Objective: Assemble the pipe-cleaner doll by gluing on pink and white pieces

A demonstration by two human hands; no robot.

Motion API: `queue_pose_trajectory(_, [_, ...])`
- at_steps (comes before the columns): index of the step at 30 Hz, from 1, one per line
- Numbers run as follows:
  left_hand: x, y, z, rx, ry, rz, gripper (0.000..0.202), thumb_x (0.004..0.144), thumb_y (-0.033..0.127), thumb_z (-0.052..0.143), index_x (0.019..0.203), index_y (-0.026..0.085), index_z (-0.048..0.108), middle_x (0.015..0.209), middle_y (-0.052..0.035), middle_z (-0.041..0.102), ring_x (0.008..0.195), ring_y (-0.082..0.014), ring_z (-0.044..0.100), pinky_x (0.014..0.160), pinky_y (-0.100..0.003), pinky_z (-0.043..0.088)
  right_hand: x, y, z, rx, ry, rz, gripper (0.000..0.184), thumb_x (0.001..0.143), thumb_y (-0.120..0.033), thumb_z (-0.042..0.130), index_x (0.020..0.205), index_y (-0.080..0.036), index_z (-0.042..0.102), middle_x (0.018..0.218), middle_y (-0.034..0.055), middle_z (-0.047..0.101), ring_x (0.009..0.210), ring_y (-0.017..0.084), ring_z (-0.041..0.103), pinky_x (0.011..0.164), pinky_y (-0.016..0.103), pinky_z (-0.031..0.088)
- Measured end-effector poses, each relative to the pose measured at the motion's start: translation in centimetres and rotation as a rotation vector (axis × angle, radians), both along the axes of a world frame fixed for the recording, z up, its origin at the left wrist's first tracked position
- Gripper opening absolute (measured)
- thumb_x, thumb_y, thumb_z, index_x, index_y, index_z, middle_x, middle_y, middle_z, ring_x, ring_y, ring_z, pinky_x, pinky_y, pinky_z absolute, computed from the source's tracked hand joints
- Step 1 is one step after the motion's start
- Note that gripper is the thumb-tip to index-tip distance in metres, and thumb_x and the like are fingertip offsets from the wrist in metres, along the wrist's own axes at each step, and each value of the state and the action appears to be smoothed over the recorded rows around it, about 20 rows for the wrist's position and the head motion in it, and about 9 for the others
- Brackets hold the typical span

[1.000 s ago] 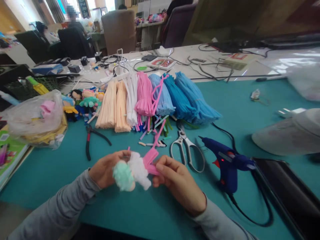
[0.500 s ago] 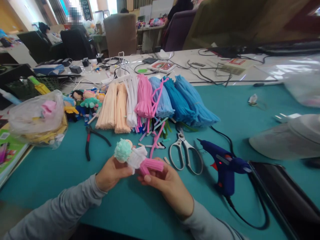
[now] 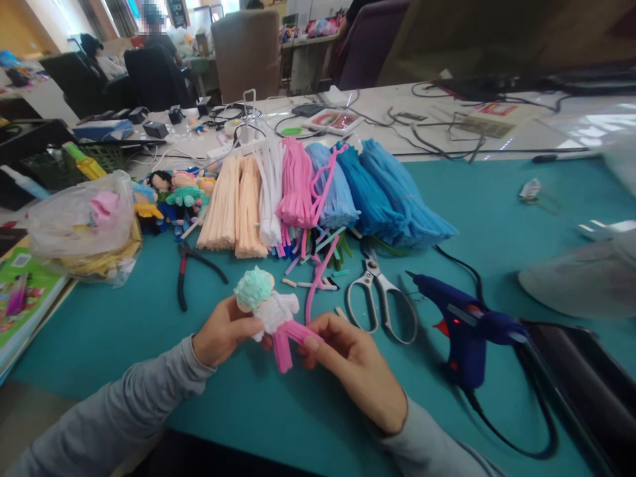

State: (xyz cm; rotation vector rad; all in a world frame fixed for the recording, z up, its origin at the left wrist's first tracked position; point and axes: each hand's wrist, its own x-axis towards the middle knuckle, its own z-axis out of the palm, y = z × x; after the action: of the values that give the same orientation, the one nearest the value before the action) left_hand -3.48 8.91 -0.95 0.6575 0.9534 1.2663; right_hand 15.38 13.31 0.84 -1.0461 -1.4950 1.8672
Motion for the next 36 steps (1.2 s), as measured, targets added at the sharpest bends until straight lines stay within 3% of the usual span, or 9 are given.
queue_pose_trajectory(7, [-0.1,0.2,-0.2,0.034,0.04,0.04,0.039,0.056,0.029,0.08,0.091,0.015,0.072,0.089,-0.0092,0.074,0.089,-0.0287,0.066,0.079,-0.037,0.049,0.0,-0.2,-0.1,-0.079,-0.031,0.109,0.051,0.066,-0.065,0.069,0.074,-0.016,0.058,0.063,-0.0015,0.059,0.051,0.009,0.053,0.05,0.023,0.046])
queue_pose_trajectory(14, [0.1,0.1,-0.3,0.0,0.051,0.018,0.037,0.054,0.026,0.08,0.088,0.014,0.072,0.085,-0.0081,0.074,0.086,-0.0286,0.067,0.08,-0.038,0.048,-0.4,-0.4,-0.3,-0.088,-0.046,0.098,0.047,0.065,-0.061,0.072,0.065,-0.017,0.054,0.055,-0.0037,0.055,0.046,0.007,0.049,0.043,0.02,0.044])
queue_pose_trajectory(17, [0.0,0.1,0.0,0.009,0.008,0.027,0.033,0.054,0.024,0.078,0.085,0.014,0.072,0.082,-0.0088,0.074,0.088,-0.0303,0.067,0.079,-0.039,0.049,-0.1,-0.3,0.0,-0.078,-0.012,0.084,0.047,0.069,-0.061,0.068,0.077,-0.016,0.061,0.059,-0.0014,0.059,0.048,0.01,0.054,0.047,0.023,0.048])
queue_pose_trajectory(19, [-0.5,0.1,0.4,0.018,-0.036,0.086,0.033,0.055,0.023,0.076,0.087,0.014,0.072,0.082,-0.009,0.074,0.089,-0.0304,0.066,0.077,-0.038,0.05,0.1,-0.1,0.2,-0.051,0.022,0.03,0.048,0.073,-0.061,0.065,0.088,-0.016,0.063,0.061,0.0001,0.062,0.05,0.012,0.057,0.048,0.026,0.049])
queue_pose_trajectory(21, [-1.4,0.3,1.0,0.032,-0.099,0.219,0.036,0.056,0.021,0.073,0.092,0.015,0.071,0.081,-0.007,0.073,0.085,-0.0268,0.067,0.073,-0.034,0.052,0.4,0.1,0.3,0.01,0.036,-0.052,0.045,0.075,-0.061,0.063,0.084,-0.017,0.062,0.061,0.0006,0.062,0.049,0.012,0.056,0.047,0.026,0.048])
queue_pose_trajectory(25, [-3.8,0.7,2.3,0.118,-0.278,0.523,0.033,0.06,0.017,0.065,0.092,0.021,0.07,0.072,-0.001,0.073,0.067,-0.0176,0.067,0.06,-0.026,0.054,0.9,0.3,0.0,0.162,-0.028,-0.17,0.046,0.078,-0.063,0.058,0.062,-0.02,0.054,0.051,-0.002,0.052,0.043,0.01,0.044,0.041,0.023,0.037])
queue_pose_trajectory(28, [-4.8,1.1,3.0,0.137,-0.329,0.61,0.022,0.062,0.018,0.061,0.082,0.02,0.07,0.067,-0.0009,0.071,0.054,-0.0155,0.064,0.048,-0.024,0.051,1.0,0.3,-0.5,0.37,-0.109,-0.137,0.043,0.086,-0.056,0.052,0.06,-0.021,0.051,0.05,-0.0024,0.049,0.044,0.011,0.041,0.043,0.025,0.035])
queue_pose_trajectory(33, [-5.0,1.4,3.0,0.113,-0.375,0.632,0.017,0.065,0.018,0.059,0.08,0.018,0.067,0.064,-0.0013,0.069,0.053,-0.0151,0.064,0.048,-0.025,0.052,0.2,0.3,-1.5,0.945,-0.262,0.027,0.015,0.091,-0.022,0.046,0.087,-0.02,0.06,0.072,0.0038,0.061,0.065,0.016,0.056,0.061,0.027,0.045])
queue_pose_trajectory(36, [-4.8,1.4,2.9,0.079,-0.387,0.632,0.015,0.066,0.017,0.059,0.078,0.017,0.067,0.066,-0.0024,0.07,0.055,-0.0161,0.066,0.048,-0.026,0.053,-1.0,0.2,-1.6,1.226,-0.386,0.189,0.024,0.09,-0.013,0.042,0.102,-0.019,0.061,0.088,0.009,0.065,0.078,0.02,0.057,0.066,0.031,0.046])
